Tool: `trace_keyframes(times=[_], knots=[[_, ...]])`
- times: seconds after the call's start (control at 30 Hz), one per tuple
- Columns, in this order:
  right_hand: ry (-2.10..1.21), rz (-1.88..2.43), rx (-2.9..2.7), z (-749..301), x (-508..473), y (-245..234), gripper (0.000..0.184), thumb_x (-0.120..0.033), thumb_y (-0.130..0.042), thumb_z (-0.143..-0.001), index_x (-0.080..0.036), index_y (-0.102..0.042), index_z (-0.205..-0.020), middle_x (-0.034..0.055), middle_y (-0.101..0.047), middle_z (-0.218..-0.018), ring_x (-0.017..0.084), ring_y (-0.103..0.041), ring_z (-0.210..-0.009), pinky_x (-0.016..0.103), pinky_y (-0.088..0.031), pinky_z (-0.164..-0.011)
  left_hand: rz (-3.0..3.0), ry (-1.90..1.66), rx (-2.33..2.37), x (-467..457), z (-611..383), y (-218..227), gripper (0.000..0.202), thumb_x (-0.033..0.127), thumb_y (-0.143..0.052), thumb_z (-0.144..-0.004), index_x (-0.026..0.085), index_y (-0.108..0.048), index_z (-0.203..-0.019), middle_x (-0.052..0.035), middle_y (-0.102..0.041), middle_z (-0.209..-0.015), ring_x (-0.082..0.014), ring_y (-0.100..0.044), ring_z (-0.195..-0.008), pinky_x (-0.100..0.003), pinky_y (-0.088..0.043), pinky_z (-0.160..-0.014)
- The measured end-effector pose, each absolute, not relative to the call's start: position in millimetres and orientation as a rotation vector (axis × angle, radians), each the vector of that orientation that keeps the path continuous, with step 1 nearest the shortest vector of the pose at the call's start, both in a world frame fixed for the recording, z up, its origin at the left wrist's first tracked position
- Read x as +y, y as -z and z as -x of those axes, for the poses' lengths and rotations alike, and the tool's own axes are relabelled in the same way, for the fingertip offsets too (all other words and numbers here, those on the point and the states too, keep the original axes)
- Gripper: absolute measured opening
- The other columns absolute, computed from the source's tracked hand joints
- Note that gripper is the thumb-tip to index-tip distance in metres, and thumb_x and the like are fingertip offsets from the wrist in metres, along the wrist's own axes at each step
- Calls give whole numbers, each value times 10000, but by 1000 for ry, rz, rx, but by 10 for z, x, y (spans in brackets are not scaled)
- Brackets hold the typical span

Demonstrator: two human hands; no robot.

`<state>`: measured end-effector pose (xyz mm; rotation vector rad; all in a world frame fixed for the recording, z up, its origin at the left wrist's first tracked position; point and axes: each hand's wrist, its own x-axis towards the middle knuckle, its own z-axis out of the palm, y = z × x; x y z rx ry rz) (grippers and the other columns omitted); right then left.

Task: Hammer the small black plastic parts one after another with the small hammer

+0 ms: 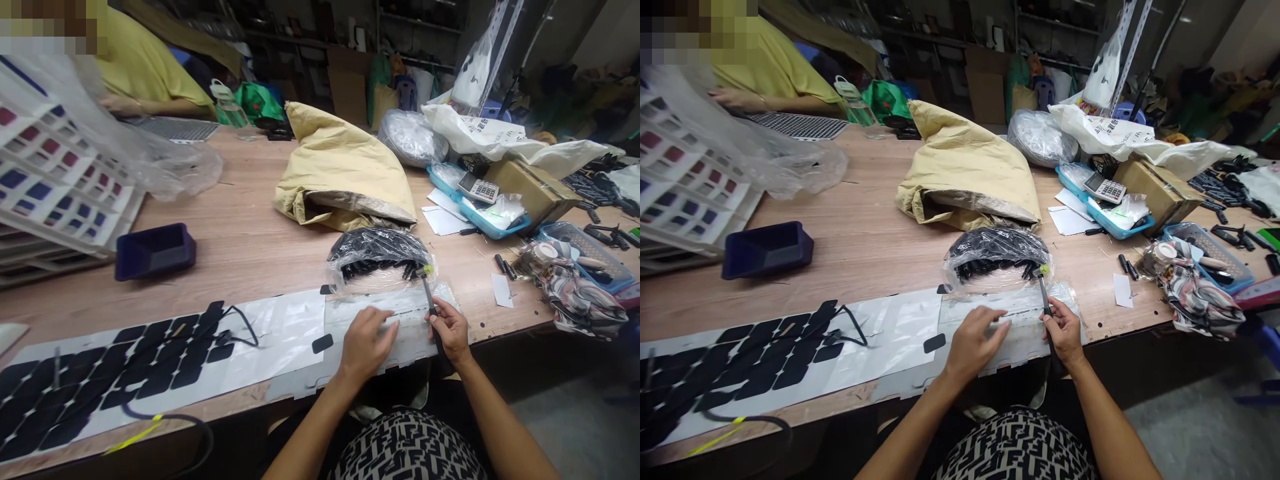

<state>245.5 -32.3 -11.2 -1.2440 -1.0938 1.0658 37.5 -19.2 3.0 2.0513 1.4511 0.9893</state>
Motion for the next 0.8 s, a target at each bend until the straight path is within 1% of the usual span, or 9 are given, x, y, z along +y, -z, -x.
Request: trace_keyframes(times=[0.1,0.17,0.27,0.37,0.47,0.6,0.7,0.8], knots=[[-1064,1238,-1077,-2456,-327,119,389,-264,-637,-815,-153,-624,-1187,13,-649,-809,82,-547,-433,235,-451,-429,-1976,-958,1580,340,-596,-87,220,327,-550,-903,194,-702,-989,-56,-650,-878,-206,-611,-878,-313,-471,-783],[-1063,1232,-1075,-2457,-329,133,388,-269,-635,-817,-154,-621,-1188,14,-648,-809,86,-549,-437,236,-453,-430,-1959,-858,1674,638,-770,-88,238,344,-548,-899,191,-712,-979,-61,-658,-907,-210,-618,-897,-308,-467,-783],[-1066,1222,-1083,-2462,-327,158,380,-267,-629,-825,-161,-619,-1189,9,-641,-811,85,-545,-439,236,-452,-430,-1975,-658,1787,939,-1005,-55,254,376,-580,-872,195,-720,-981,-86,-672,-998,-244,-616,-963,-326,-462,-784],[-1071,1206,-1085,-2468,-323,172,371,-260,-621,-831,-167,-618,-1191,4,-635,-803,85,-549,-440,232,-445,-429,-1985,-524,1847,1072,-1117,-24,259,391,-573,-874,199,-723,-962,-107,-669,-1066,-279,-606,-1014,-353,-460,-785],[-1079,1195,-1082,-2471,-323,171,367,-252,-623,-828,-171,-619,-1186,2,-633,-798,84,-550,-437,229,-441,-430,-1996,-521,1831,1053,-1039,-24,238,372,-566,-881,199,-716,-945,-103,-662,-1063,-279,-603,-1007,-361,-461,-785],[-1084,1202,-1078,-2469,-330,165,369,-259,-623,-829,-170,-622,-1188,4,-634,-804,82,-546,-442,232,-447,-436,-2101,-672,1664,804,-672,-6,177,330,-609,-869,200,-700,-947,-70,-652,-959,-250,-586,-965,-343,-456,-800],[-1090,1203,-1105,-2468,-329,170,383,-261,-621,-832,-167,-618,-1203,5,-635,-807,85,-548,-452,234,-454,-438,-2141,-748,1522,550,-371,92,145,306,-637,-857,206,-690,-948,-46,-652,-915,-228,-573,-915,-343,-449,-810],[-1091,1209,-1150,-2472,-326,178,390,-254,-619,-834,-166,-617,-1214,7,-632,-810,83,-546,-451,233,-455,-439,-2083,-781,1479,383,-200,240,129,284,-657,-839,218,-691,-945,-33,-662,-902,-221,-568,-901,-354,-446,-827]])
